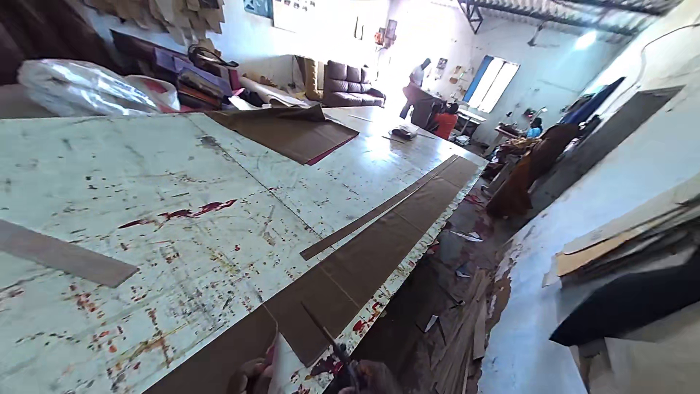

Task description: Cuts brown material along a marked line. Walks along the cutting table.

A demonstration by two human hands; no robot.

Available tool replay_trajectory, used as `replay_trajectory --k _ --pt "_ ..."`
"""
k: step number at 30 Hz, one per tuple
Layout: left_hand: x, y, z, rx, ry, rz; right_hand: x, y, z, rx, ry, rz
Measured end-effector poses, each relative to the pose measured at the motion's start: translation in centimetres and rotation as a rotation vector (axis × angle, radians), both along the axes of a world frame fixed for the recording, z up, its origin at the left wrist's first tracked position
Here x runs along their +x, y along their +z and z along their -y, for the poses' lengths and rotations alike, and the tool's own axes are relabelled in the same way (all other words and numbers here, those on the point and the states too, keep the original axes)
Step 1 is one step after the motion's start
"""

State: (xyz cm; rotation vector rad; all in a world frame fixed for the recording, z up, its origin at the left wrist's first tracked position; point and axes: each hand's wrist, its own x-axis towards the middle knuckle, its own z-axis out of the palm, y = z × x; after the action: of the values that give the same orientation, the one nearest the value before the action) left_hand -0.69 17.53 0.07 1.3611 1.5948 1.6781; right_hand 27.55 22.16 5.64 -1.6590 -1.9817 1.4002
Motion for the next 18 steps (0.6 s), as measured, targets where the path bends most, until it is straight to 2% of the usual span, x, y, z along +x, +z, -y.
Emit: replay_trajectory --k 3,6,9,12,15,16,18 --pt "1.6 2.0 -0.7 -0.001 0.103 -0.042 -1.1 2.0 -7.1 -0.001 0.132 0.286" --pt "4.1 3.7 -2.2 -0.008 0.187 -0.087 -3.5 2.8 -14.7 0.077 0.269 0.445" --pt "7.5 5.3 -4.1 -0.032 0.219 -0.112 -5.1 2.7 -19.9 0.160 0.362 0.529" --pt "10.4 5.9 -5.0 -0.056 0.191 -0.120 -4.6 0.8 -21.4 0.284 0.398 0.428" --pt "9.9 5.9 -4.4 -0.188 0.110 -0.198 -3.4 -0.7 -20.5 0.410 0.353 0.160" --pt "8.5 5.8 -3.3 -0.260 0.160 -0.238 -3.2 -0.8 -19.5 0.415 0.343 0.074" --pt "3.5 5.1 0.6 -0.426 0.383 -0.253 -3.5 -0.7 -17.3 0.253 0.370 0.022"
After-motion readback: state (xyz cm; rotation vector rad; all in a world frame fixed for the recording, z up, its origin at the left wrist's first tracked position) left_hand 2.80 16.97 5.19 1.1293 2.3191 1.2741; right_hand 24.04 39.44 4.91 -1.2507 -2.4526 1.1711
